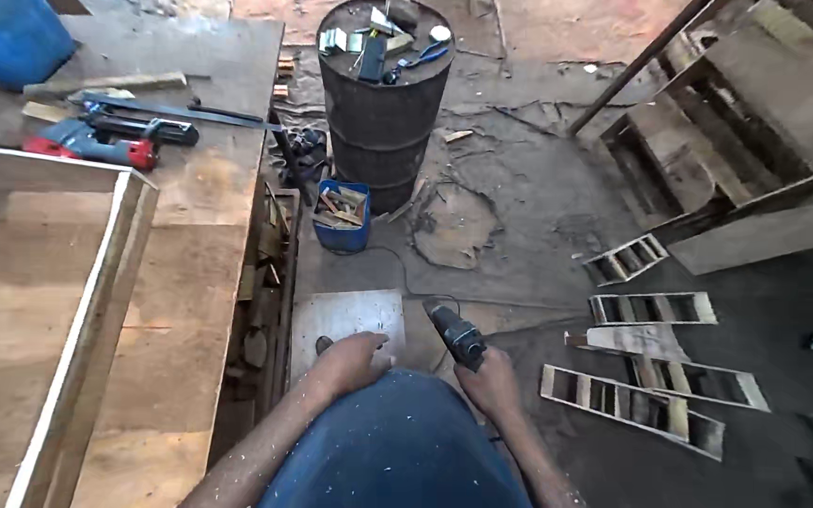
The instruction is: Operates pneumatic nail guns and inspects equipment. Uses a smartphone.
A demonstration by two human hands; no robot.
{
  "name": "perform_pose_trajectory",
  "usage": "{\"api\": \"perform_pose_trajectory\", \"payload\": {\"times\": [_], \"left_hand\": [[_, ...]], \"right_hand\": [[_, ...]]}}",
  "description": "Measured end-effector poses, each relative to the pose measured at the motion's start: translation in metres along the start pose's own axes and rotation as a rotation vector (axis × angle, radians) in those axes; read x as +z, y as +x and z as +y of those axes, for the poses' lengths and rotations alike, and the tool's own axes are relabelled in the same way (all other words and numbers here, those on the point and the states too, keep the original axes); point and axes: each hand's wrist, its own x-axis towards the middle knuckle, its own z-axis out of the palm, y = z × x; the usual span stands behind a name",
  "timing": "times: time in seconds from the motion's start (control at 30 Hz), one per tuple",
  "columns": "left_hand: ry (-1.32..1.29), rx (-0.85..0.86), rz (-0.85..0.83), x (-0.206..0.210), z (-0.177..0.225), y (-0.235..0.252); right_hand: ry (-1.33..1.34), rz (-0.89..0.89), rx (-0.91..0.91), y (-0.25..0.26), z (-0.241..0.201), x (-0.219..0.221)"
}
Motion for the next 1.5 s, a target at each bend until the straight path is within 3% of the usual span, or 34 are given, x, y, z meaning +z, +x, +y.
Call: {"api": "perform_pose_trajectory", "payload": {"times": [0.33,0.43,0.53,0.7,0.97,1.17,1.3,1.4,1.5], "left_hand": [[0.051,0.004,0.016,-0.011,0.012,0.020],[0.058,0.024,-0.015,-0.024,0.008,0.024],[0.065,-0.056,-0.033,-0.051,-0.024,0.024],[0.149,-0.325,0.137,-0.096,-0.099,0.024],[0.110,-0.324,0.095,-0.162,-0.130,0.067],[0.139,-0.111,-0.164,-0.217,-0.106,0.110],[0.086,0.192,-0.331,-0.252,-0.067,0.149],[0.070,0.402,-0.222,-0.276,-0.034,0.173],[-0.001,0.611,-0.019,-0.296,-0.004,0.184]], "right_hand": [[0.004,0.044,-0.137,0.018,0.006,-0.002],[0.004,-0.034,-0.121,0.027,0.010,-0.009],[-0.014,-0.113,-0.050,0.035,0.008,-0.016],[-0.077,-0.198,-0.064,0.058,0.004,-0.011],[-0.086,-0.284,0.040,0.116,-0.049,-0.004],[0.063,-0.235,0.119,0.174,-0.105,-0.013],[0.393,-0.017,0.128,0.214,-0.160,-0.040],[0.887,0.191,-0.094,0.243,-0.199,-0.055],[1.298,0.286,-0.351,0.263,-0.243,-0.072]]}}
